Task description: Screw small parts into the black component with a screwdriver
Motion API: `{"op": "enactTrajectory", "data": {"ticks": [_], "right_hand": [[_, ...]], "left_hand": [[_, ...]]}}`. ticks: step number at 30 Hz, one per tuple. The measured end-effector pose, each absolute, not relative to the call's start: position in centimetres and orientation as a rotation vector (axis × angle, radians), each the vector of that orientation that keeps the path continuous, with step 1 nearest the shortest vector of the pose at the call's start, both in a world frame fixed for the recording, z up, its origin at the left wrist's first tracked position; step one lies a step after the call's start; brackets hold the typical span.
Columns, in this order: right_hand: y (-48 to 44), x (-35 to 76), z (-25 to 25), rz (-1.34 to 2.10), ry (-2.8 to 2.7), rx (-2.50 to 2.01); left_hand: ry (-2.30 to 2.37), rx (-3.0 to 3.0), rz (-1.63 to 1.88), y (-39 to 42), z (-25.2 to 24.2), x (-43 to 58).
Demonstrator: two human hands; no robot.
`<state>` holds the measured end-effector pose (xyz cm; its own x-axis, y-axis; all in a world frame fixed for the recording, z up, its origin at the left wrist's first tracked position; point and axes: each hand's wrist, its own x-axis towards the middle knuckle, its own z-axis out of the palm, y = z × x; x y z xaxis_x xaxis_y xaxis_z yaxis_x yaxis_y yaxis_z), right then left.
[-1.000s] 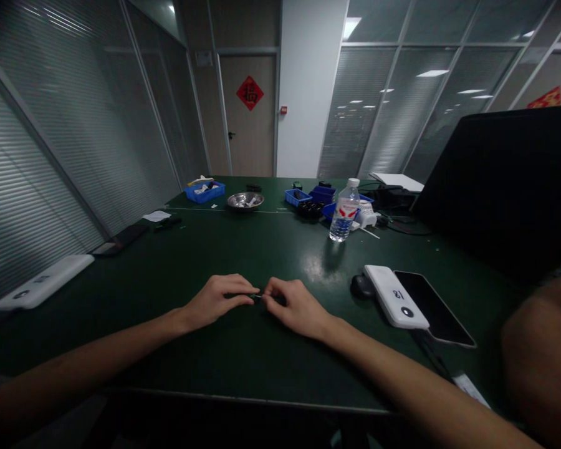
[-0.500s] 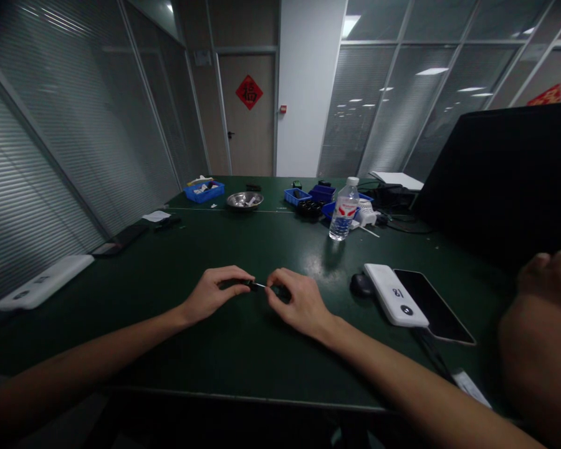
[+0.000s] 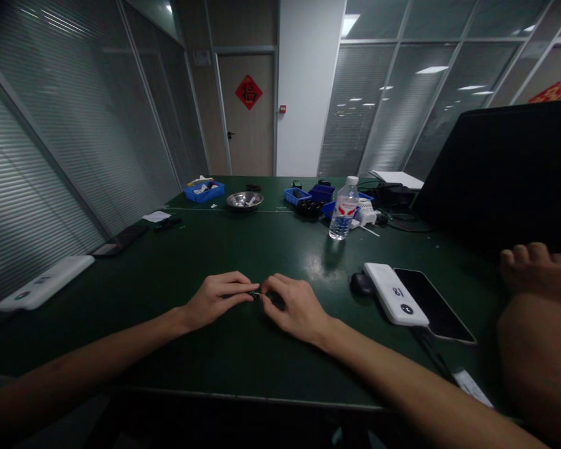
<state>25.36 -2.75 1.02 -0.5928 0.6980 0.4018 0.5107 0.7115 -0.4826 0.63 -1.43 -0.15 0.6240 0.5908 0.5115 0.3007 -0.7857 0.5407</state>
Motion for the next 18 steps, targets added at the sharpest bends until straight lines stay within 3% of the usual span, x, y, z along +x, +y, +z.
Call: {"op": "enactTrajectory", "data": {"ticks": [11, 18], "right_hand": [[-3.2, 24.9, 0.3, 0.604, -2.12, -0.836], [-2.3, 25.2, 0.4, 0.581, -2.172, -0.869]], "left_hand": [[0.755, 2.236, 1.286, -2.3, 0.1, 2.0], [0.818, 2.213, 1.125, -1.6, 0.1, 1.8]]}}
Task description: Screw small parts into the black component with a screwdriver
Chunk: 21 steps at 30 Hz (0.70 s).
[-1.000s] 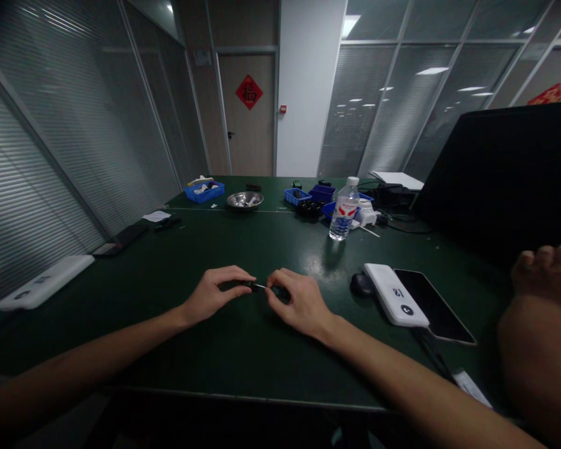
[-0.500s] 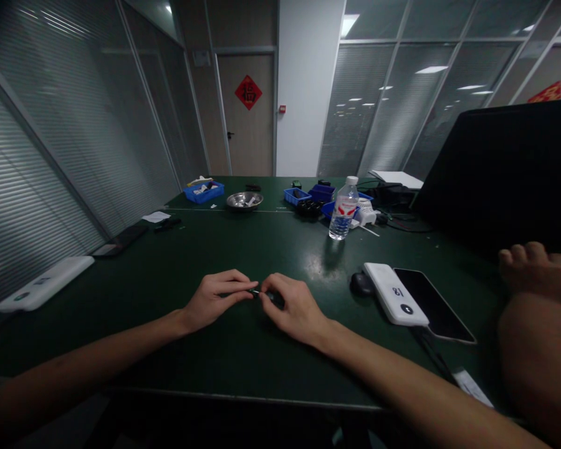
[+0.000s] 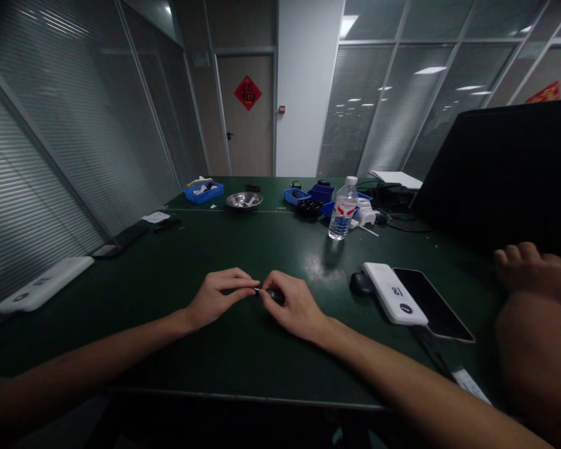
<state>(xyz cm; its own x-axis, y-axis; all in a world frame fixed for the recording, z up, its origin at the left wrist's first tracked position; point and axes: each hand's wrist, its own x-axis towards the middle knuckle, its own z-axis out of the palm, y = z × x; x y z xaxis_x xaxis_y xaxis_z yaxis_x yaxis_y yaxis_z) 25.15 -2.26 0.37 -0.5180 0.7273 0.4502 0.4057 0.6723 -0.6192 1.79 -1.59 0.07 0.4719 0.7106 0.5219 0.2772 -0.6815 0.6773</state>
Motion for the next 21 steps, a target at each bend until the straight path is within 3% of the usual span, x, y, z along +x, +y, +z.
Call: {"op": "enactTrajectory", "data": {"ticks": [9, 21], "right_hand": [[-1.8, 25.7, 0.6, 0.485, -2.436, -0.998], [-1.4, 25.8, 0.6, 0.432, -2.43, -1.049]], "left_hand": [[0.812, 2.324, 0.721, -0.7, 0.0, 1.3], [0.886, 2.243, 0.852, -0.1, -0.4, 1.3]]}}
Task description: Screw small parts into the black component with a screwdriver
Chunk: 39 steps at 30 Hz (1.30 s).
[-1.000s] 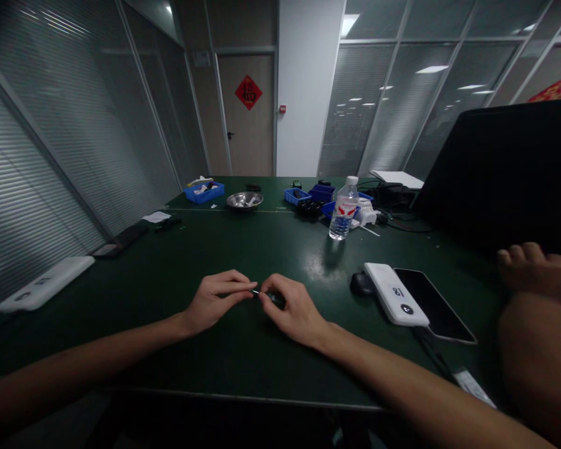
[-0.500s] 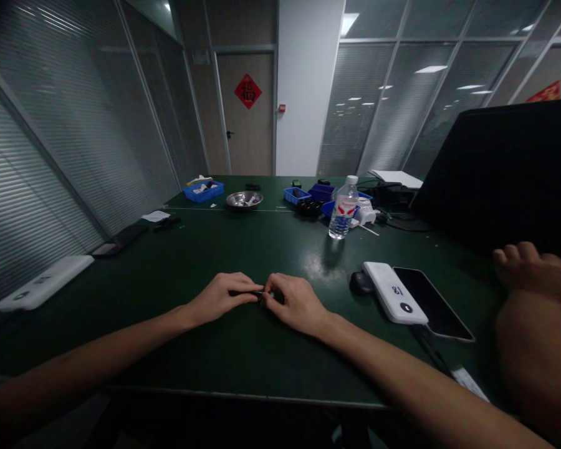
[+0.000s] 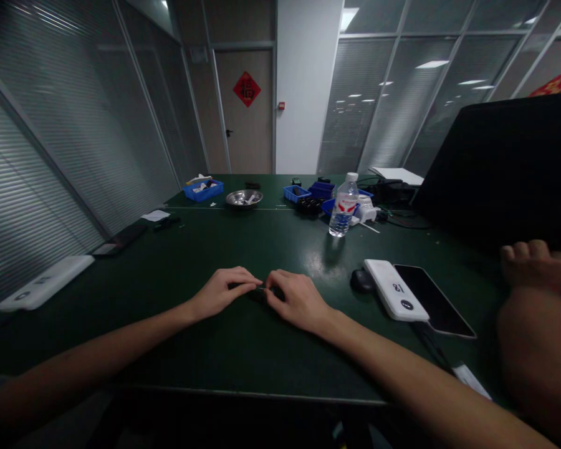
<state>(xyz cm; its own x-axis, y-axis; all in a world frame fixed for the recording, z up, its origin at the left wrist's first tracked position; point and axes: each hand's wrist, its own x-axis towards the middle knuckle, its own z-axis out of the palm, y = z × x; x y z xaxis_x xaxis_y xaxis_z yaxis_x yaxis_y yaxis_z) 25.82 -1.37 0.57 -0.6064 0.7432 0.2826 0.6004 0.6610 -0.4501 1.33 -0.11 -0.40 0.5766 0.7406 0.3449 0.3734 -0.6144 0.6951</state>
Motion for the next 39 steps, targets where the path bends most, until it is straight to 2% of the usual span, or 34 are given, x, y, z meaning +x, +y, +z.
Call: {"op": "enactTrajectory", "data": {"ticks": [11, 19, 27, 32, 39], "right_hand": [[-1.2, 25.8, 0.2, 0.398, -2.381, -1.227], [-1.1, 25.9, 0.2, 0.411, -2.314, -1.256], [-0.9, 25.9, 0.0, 0.403, -2.29, -1.271], [-1.0, 25.9, 0.1, 0.419, -2.296, -1.267], [-1.1, 25.9, 0.1, 0.416, -2.299, -1.254]], "left_hand": [[0.916, 2.541, 0.751, 2.0, -1.1, 0.4], [1.003, 2.421, 0.869, 0.7, 0.1, 0.3], [0.863, 2.546, 0.72, -1.2, 0.5, 1.3], [0.945, 2.496, 0.76, -0.5, 0.0, 0.9], [1.056, 2.476, 0.644, -0.2, -0.3, 0.2]]}}
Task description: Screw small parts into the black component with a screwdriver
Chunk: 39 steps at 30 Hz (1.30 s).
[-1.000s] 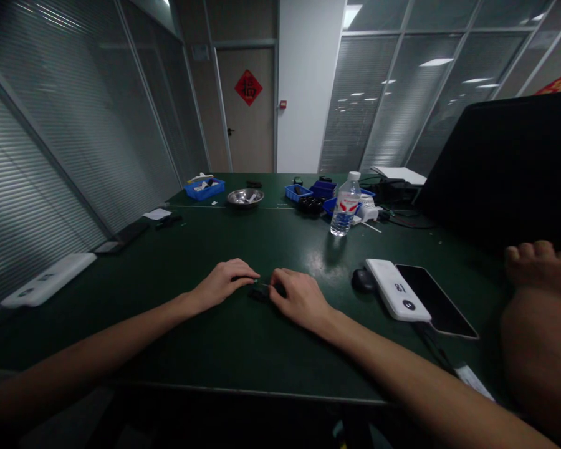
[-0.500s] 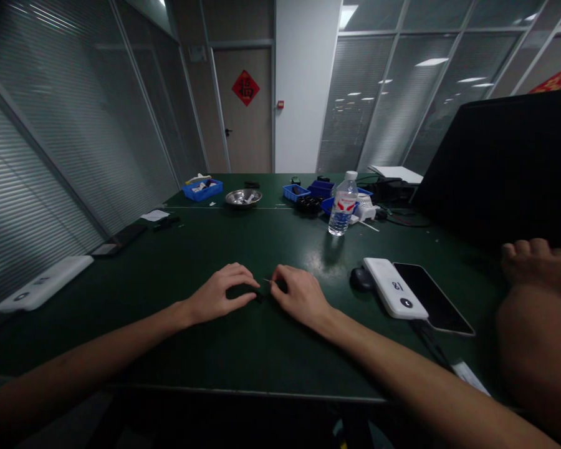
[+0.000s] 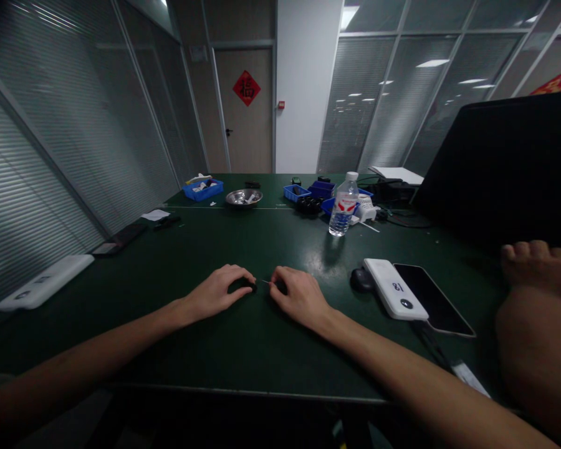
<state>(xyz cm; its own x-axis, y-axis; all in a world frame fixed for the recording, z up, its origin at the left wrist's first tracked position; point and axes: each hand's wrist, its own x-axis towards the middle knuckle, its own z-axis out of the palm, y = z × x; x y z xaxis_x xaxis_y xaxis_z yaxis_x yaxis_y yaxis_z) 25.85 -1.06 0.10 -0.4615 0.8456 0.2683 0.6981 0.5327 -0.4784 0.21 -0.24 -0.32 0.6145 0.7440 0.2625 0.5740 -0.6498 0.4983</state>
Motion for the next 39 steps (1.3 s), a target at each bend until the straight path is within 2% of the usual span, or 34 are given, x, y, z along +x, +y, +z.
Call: {"op": "enactTrajectory", "data": {"ticks": [10, 30, 39], "right_hand": [[-1.4, 25.9, 0.5, 0.433, -2.305, -1.251], [-1.4, 25.9, 0.6, 0.436, -2.32, -1.251], [-1.1, 26.1, 0.1, 0.437, -2.325, -1.252]], "left_hand": [[0.991, 2.318, 0.734, 0.0, -0.2, 0.4], [0.979, 2.469, 0.803, -0.5, 0.3, 0.4], [1.022, 2.562, 0.612, 2.2, 0.1, -4.4]]}}
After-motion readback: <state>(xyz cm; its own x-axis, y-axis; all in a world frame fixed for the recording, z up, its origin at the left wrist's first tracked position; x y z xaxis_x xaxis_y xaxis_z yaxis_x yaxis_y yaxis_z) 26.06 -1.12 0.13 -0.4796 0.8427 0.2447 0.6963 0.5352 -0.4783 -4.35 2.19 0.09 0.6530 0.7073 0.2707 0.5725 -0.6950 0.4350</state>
